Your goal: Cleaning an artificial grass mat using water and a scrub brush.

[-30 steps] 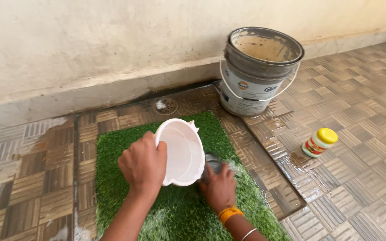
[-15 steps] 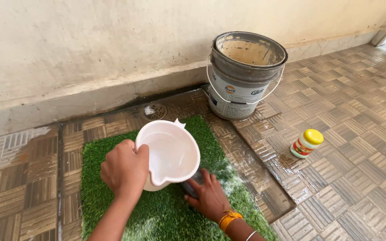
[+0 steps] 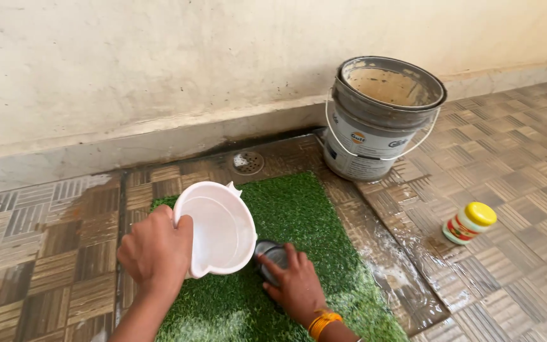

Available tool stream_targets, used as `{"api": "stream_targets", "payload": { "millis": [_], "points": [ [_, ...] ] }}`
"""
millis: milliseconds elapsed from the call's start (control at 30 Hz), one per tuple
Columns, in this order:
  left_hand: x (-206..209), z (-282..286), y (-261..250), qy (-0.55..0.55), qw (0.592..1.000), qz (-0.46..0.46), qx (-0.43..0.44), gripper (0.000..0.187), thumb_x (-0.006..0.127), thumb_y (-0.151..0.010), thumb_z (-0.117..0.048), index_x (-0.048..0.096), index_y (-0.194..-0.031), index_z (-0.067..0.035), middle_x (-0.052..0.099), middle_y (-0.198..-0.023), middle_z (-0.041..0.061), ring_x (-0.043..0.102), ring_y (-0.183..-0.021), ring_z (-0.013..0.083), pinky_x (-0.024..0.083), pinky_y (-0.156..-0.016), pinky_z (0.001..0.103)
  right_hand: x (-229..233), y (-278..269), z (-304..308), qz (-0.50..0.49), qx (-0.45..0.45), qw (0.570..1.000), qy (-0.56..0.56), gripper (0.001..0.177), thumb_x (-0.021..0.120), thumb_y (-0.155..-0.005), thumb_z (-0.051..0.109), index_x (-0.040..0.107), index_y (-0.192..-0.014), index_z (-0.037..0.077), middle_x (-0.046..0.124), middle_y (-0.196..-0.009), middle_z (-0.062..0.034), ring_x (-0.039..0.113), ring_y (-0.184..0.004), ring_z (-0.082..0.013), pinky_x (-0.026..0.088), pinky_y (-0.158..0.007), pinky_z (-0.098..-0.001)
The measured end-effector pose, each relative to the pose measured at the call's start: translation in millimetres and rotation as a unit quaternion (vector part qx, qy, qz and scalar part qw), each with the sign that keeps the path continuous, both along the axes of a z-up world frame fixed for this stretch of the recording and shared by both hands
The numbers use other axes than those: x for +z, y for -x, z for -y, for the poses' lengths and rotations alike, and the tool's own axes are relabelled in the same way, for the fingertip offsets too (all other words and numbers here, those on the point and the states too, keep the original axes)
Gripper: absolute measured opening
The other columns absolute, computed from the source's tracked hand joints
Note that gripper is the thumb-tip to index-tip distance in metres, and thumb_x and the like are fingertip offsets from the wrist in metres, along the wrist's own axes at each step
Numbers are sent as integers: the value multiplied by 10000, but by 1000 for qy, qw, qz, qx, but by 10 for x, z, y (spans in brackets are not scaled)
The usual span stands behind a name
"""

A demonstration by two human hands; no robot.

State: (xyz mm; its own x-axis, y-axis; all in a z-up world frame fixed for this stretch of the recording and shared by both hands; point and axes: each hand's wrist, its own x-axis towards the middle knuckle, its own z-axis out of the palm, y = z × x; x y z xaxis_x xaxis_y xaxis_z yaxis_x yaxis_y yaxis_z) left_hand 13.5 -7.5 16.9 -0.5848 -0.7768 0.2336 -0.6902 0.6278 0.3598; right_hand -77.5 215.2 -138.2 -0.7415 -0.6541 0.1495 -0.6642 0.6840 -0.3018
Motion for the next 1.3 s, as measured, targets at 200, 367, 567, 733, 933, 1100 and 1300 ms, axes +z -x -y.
{"api": "stream_targets", "payload": {
  "millis": [200, 367, 567, 733, 933, 1100, 1300],
  "points": [
    [-234, 46, 150, 1, 999, -12, -39, 182, 630, -924, -144, 736, -1002, -18, 703, -624, 141, 619, -355, 175, 388, -290, 284, 50, 500, -128, 14, -119, 991, -66, 683, 739, -883, 440, 425, -1489, 426, 387, -1472, -271, 548, -1162, -442, 529, -953, -506],
    [-213, 2, 287, 39, 997, 18, -58, 188, 622, -929, -134, 748, -977, -4, 701, -609, 141, 595, -363, 162, 396, -299, 296, -48, 213, 244, 47, -63, 995, -61, 573, 723, -914, 454, 518, -1416, 267, 507, -1396, -236, 565, -1179, -394, 509, -1014, -497],
    [-158, 57, 483, 81, 994, 16, -77, 185, 635, -921, -153, 756, -957, -18, 700, -597, 137, 587, -385, 167, 394, -319, 302, -263, 522, 299, -26, 127, 991, -28, 563, 775, -826, 375, 609, -1356, 281, 534, -1408, -193, 510, -1255, -394, 445, -1053, -522],
    [-239, 279, 584, 46, 998, -10, -30, 179, 662, -919, -165, 747, -972, -16, 687, -609, 130, 615, -363, 166, 418, -294, 289, -287, 1288, -142, 57, -113, 991, -30, 604, 645, -907, 450, 475, -1483, 393, 502, -1448, -171, 616, -1201, -377, 565, -1009, -463],
    [-61, 440, 463, -75, 993, -29, 82, 209, 672, -937, -228, 772, -804, -101, 731, -649, 105, 632, -506, 193, 419, -491, 335, -7, 686, 443, 64, -109, 992, -28, 660, 705, -901, 494, 459, -1490, 325, 449, -1465, -239, 506, -1284, -464, 557, -994, -543],
    [-74, 506, 395, -44, 996, 3, 81, 188, 685, -916, -271, 766, -830, -125, 729, -641, 100, 674, -536, 212, 479, -500, 375, 275, 350, 773, 86, 192, 976, -50, 617, 708, -893, 417, 520, -1478, 357, 365, -1540, -256, 486, -1260, -442, 458, -1064, -550],
    [-49, 572, 182, -52, 995, -17, 86, 154, 693, -906, -234, 770, -858, -109, 729, -662, 104, 704, -549, 230, 520, -505, 391, -685, 1694, 86, -66, -136, 988, -5, 653, 716, -885, 541, 522, -1434, 244, 483, -1434, -298, 552, -1228, -441, 538, -993, -502]
  ]
}}
